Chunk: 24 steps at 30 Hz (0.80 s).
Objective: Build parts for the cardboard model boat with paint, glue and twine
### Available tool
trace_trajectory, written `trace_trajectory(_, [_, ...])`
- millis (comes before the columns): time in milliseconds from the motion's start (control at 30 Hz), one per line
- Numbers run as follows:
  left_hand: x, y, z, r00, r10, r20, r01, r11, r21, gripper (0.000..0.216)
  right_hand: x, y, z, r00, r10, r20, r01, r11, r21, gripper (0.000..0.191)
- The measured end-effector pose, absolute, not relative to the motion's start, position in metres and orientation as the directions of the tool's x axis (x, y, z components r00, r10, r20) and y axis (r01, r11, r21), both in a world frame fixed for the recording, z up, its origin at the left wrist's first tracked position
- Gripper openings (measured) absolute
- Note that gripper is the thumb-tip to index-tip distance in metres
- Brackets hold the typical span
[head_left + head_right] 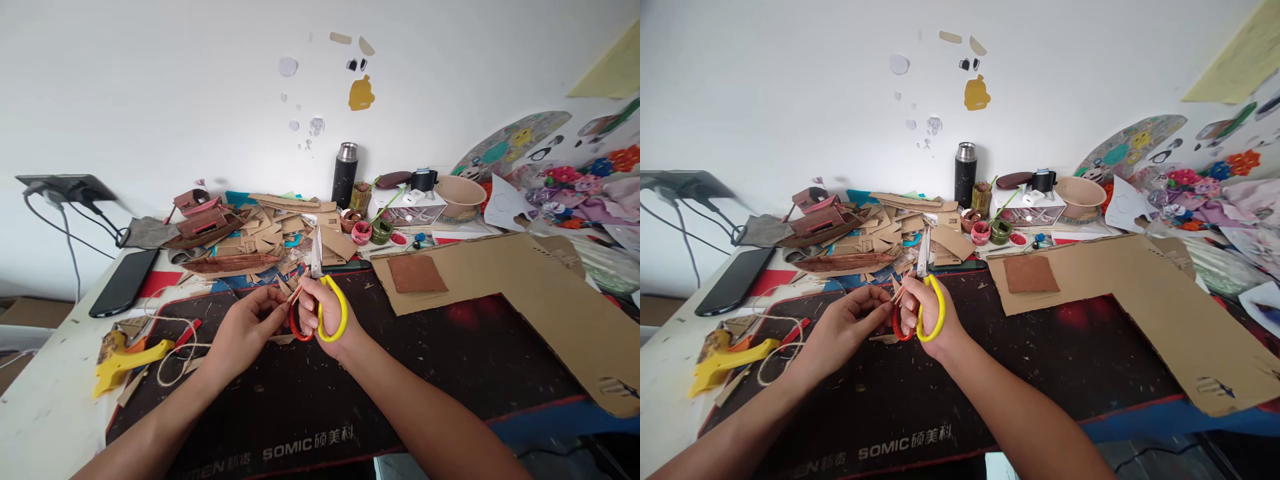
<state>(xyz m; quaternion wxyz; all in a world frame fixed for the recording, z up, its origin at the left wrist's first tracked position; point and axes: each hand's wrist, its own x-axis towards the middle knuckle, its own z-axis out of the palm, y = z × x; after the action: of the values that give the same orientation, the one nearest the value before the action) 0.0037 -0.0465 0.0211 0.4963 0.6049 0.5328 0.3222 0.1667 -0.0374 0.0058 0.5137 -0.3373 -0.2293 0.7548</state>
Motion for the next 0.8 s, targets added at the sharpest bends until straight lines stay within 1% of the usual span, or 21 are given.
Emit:
trace_trajectory(133, [0.005, -0.047, 0.024, 0.228, 0.963, -0.145, 0.330, 0.064, 0.942, 0.041, 0.167, -0.038, 0.005, -0.257, 0.926, -0.277, -0.614, -0.378, -0.693, 0.051])
trace_trajectory(333, [-0.007, -0.042, 0.030, 0.202, 0.974, -0.101, 0.422, 0.007, 0.907, 0.037, 0.166, -0.039, 0.001, -0.254, 0.931, -0.263, -0.616, -0.365, -0.698, 0.048])
trace_trajectory(500, [-0.033, -0.030, 0.037, 0.094, 0.994, -0.047, 0.468, -0.003, 0.884, 0.036, 0.160, -0.043, -0.005, -0.314, 0.904, -0.289, -0.550, -0.421, -0.721, 0.048])
trace_trajectory(667, [-0.051, -0.026, 0.049, -0.034, 0.999, -0.018, 0.457, 0.032, 0.889, 0.036, 0.153, -0.046, -0.008, -0.355, 0.886, -0.299, -0.481, -0.448, -0.754, 0.046])
trace_trajectory(800, [-0.058, -0.027, 0.052, -0.065, 0.998, -0.022, 0.458, 0.050, 0.888, 0.037, 0.149, -0.041, -0.007, -0.363, 0.886, -0.288, -0.418, -0.432, -0.800, 0.045])
